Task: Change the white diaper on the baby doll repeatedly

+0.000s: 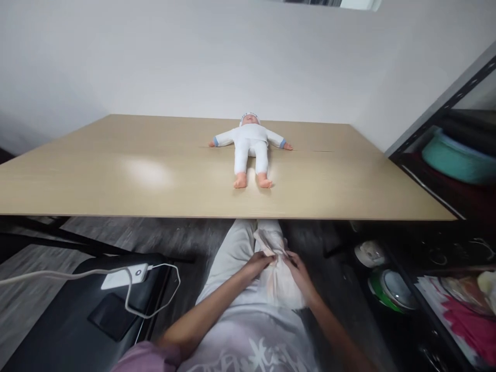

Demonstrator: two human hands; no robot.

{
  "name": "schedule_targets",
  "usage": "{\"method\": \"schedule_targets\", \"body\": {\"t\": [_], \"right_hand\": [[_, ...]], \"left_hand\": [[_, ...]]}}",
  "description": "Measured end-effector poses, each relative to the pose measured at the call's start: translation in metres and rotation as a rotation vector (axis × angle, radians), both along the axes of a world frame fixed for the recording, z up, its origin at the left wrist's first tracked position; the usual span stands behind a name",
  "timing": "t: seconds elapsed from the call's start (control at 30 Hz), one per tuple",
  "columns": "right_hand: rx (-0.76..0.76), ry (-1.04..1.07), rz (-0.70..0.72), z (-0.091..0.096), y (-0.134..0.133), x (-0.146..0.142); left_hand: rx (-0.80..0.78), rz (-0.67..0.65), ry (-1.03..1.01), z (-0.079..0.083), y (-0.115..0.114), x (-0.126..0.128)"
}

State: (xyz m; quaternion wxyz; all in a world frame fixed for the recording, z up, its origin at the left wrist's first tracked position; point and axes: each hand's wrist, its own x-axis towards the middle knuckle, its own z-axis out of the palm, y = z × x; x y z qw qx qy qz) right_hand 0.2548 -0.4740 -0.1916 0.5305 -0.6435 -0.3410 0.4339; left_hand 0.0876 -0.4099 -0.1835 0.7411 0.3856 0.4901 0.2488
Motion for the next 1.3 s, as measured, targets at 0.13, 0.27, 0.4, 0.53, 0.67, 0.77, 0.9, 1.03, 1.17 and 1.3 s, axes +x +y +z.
{"method": "schedule_targets", "body": {"t": [0.13,0.27,0.4,0.53,0.67,0.77,0.9,1.03,1.17,1.3], "right_hand": [[0.054,0.122,0.019,0.081,-0.047,-0.010],[0.215,0.058,0.020,0.154,-0.084,-0.027],[0.334,0.087,0.043,0.181,-0.073,-0.051],[0.383,0.136,0.086,0.179,-0.040,-0.072],[0.363,0.157,0.079,0.167,-0.011,-0.081],[0.312,0.156,0.058,0.155,0.007,-0.082],[0.269,0.126,0.061,0.138,0.021,-0.082],[0.273,-0.048,0.003,0.129,0.023,-0.078],[0.474,-0.457,-0.159,0.136,0.034,-0.070],[0.631,-0.842,0.089,0.160,0.071,-0.060]], "left_hand": [[0.086,0.003,-0.126,0.074,-0.048,-0.018],[0.315,0.006,-0.168,0.143,-0.090,-0.048],[0.340,0.123,-0.136,0.179,-0.085,-0.059],[0.297,0.275,-0.068,0.189,-0.056,-0.061],[0.261,0.339,-0.109,0.181,-0.028,-0.065],[0.166,0.319,-0.138,0.165,-0.010,-0.067],[0.020,0.283,-0.250,0.144,0.003,-0.067],[-0.116,0.261,-0.318,0.132,0.007,-0.071],[-0.213,0.241,-0.348,0.130,0.007,-0.077],[-0.267,0.233,-0.356,0.137,0.006,-0.078]]}}
